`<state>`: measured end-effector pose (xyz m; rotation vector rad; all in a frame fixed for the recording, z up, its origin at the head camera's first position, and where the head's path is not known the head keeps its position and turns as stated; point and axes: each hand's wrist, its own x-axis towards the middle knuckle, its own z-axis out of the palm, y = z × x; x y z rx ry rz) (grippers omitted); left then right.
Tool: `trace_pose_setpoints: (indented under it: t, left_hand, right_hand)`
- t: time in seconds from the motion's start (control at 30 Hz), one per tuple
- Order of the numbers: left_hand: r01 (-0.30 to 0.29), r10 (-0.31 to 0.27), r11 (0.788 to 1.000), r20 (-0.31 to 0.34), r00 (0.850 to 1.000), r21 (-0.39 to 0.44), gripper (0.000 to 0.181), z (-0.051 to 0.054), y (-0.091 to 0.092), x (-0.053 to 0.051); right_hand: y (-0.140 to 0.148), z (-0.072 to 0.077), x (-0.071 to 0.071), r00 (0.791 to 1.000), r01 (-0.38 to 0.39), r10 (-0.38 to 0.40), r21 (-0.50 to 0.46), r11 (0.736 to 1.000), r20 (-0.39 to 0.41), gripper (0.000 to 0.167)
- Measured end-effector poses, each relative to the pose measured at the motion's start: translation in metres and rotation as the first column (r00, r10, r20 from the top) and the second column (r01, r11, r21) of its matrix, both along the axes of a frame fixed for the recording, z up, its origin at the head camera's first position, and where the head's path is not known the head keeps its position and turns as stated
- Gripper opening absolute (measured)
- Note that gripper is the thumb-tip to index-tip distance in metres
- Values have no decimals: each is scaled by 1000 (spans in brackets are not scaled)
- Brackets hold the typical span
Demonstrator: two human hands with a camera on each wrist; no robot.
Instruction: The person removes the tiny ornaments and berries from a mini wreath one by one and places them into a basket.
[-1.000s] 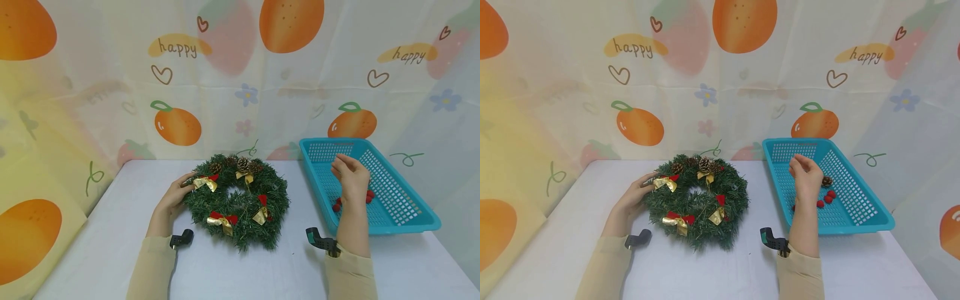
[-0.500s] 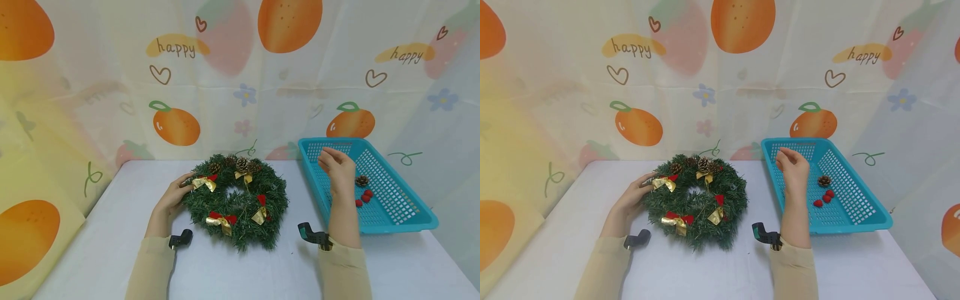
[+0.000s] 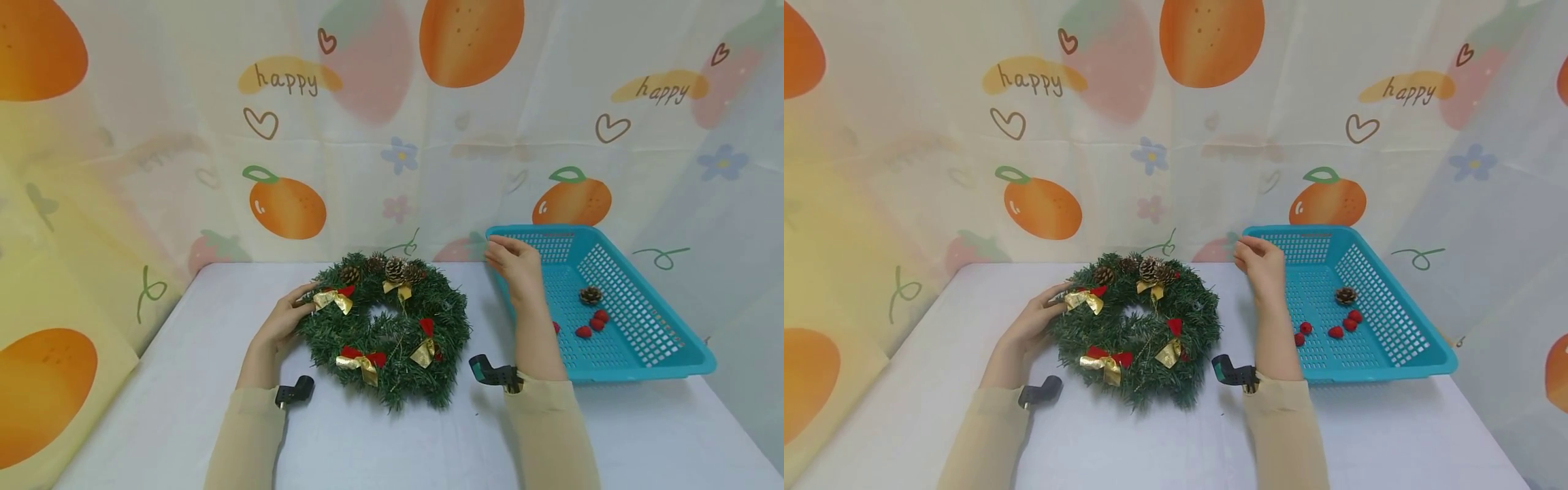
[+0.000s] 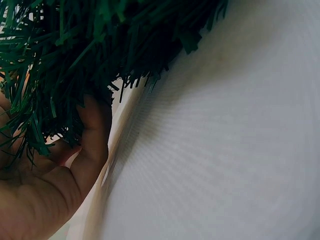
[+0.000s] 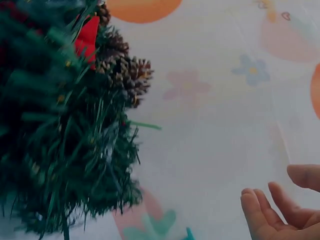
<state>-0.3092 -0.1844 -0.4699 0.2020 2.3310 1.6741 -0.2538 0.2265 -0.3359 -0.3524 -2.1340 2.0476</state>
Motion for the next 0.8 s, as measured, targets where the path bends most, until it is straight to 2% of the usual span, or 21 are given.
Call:
trace_pose_setpoints:
  t: [0.1,0.3,0.5,0.6,0.67,0.8]
  left_hand:
    - [-2,2,1000,-5,1000,-4,58,0,0,1]
    - [-2,2,1000,-5,1000,-1,58,1,1,1]
    - [-1,1,1000,-22,1000,-20,58,-1,-1,-1]
    - [-2,1,999,-32,999,-40,58,-2,-2,-3]
    - [-1,-1,999,-40,999,-52,58,-2,-2,-3]
    - [8,-11,998,-42,999,-70,58,-2,-2,-2]
  right_hand:
    - [-7,4,-7,999,-50,50,23,998,13,48]
    - [-23,8,-19,993,-113,113,-23,993,18,47]
    - [-39,-1,-30,985,-165,168,-79,983,36,44]
    - [-43,-15,-40,983,-179,181,-93,979,22,45]
    - [-39,-36,-54,978,-208,208,-109,972,-16,47]
    - [-36,-60,-70,964,-267,263,-129,955,-44,50]
